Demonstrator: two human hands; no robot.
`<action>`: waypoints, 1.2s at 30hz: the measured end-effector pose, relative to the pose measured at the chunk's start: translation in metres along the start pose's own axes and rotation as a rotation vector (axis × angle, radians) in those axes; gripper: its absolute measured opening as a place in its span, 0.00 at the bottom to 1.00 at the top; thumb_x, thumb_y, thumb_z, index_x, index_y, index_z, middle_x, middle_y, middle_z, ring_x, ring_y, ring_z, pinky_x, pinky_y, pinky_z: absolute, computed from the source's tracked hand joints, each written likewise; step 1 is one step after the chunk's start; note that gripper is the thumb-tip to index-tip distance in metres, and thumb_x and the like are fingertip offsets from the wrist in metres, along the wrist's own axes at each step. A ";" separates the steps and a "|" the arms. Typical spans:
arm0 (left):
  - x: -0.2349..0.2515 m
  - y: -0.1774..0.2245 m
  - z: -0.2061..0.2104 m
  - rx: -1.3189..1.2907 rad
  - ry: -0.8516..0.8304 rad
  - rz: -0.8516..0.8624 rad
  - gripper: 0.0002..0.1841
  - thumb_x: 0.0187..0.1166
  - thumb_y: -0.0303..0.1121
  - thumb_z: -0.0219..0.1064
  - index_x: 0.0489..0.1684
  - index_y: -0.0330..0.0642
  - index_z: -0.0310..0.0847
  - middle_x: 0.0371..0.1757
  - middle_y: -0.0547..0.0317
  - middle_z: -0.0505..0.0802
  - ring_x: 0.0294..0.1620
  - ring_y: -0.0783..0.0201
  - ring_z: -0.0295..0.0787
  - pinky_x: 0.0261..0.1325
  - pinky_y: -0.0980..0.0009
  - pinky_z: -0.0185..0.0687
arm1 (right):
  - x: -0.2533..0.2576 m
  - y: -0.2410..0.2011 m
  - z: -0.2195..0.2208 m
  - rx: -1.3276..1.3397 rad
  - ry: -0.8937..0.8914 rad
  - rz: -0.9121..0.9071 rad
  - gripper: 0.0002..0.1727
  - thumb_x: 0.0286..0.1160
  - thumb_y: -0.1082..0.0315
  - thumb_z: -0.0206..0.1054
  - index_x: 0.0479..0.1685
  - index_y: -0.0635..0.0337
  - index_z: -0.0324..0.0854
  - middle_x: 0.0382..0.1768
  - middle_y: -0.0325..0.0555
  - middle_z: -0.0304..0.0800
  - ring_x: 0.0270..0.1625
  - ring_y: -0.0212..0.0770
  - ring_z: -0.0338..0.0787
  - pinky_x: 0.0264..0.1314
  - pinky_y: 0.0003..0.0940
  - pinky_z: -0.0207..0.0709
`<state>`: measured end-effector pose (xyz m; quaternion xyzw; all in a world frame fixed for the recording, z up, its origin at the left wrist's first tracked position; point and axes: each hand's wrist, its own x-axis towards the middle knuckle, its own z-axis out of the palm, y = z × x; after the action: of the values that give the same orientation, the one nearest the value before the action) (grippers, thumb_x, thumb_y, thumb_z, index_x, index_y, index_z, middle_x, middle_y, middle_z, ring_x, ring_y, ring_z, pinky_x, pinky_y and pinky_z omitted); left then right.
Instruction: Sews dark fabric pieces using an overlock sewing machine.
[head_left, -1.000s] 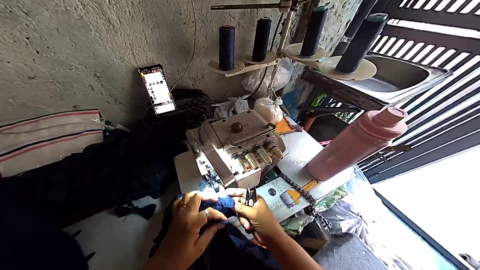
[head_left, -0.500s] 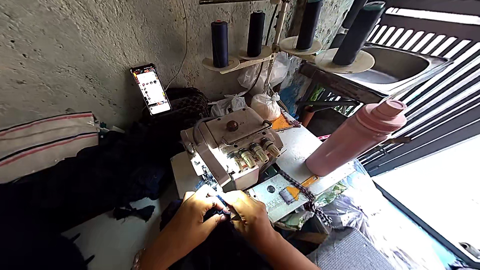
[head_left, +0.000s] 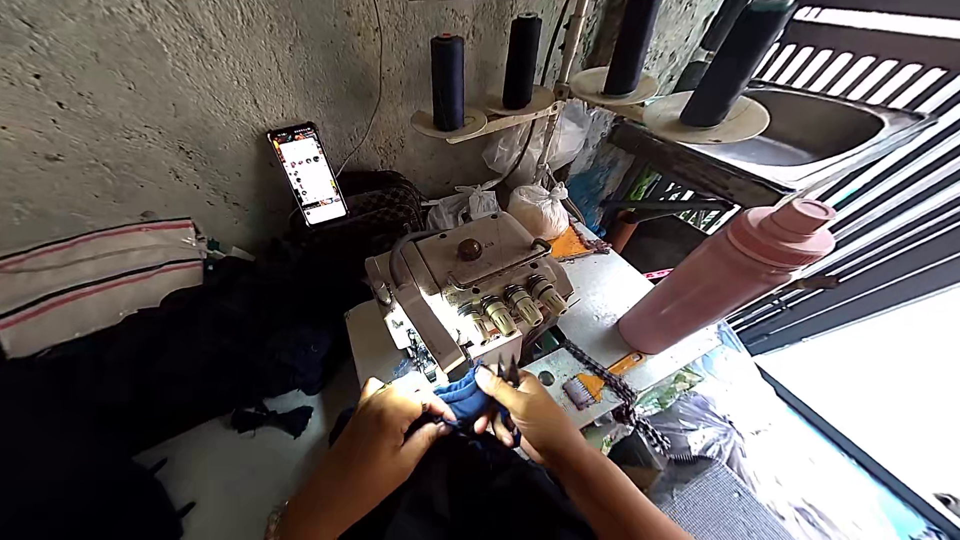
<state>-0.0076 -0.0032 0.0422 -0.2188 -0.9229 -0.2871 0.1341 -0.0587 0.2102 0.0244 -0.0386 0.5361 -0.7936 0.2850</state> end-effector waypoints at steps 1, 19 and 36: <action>-0.006 -0.005 0.002 0.006 0.006 -0.023 0.09 0.76 0.44 0.65 0.35 0.57 0.91 0.38 0.70 0.92 0.46 0.73 0.87 0.55 0.60 0.67 | 0.003 0.005 0.000 -0.007 -0.032 0.028 0.10 0.92 0.67 0.54 0.42 0.57 0.79 0.25 0.37 0.92 0.15 0.22 0.83 0.14 0.14 0.70; -0.031 0.031 0.012 -0.043 0.318 -0.157 0.08 0.82 0.46 0.66 0.44 0.55 0.84 0.43 0.76 0.94 0.49 0.82 0.86 0.62 0.74 0.71 | 0.008 -0.001 0.006 -0.082 -0.216 0.075 0.09 0.89 0.67 0.59 0.39 0.55 0.83 0.28 0.34 0.95 0.19 0.22 0.87 0.16 0.16 0.74; -0.079 0.034 -0.066 0.228 -0.051 -0.343 0.26 0.77 0.50 0.70 0.24 0.30 0.88 0.20 0.42 0.90 0.23 0.46 0.88 0.40 0.43 0.77 | 0.008 0.020 -0.021 -0.309 0.289 -0.483 0.03 0.78 0.68 0.67 0.39 0.57 0.81 0.23 0.24 0.82 0.17 0.15 0.75 0.18 0.13 0.71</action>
<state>0.0853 -0.0424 0.0821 -0.0490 -0.9763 -0.1936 0.0835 -0.0652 0.2182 -0.0036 -0.0946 0.6606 -0.7448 0.0001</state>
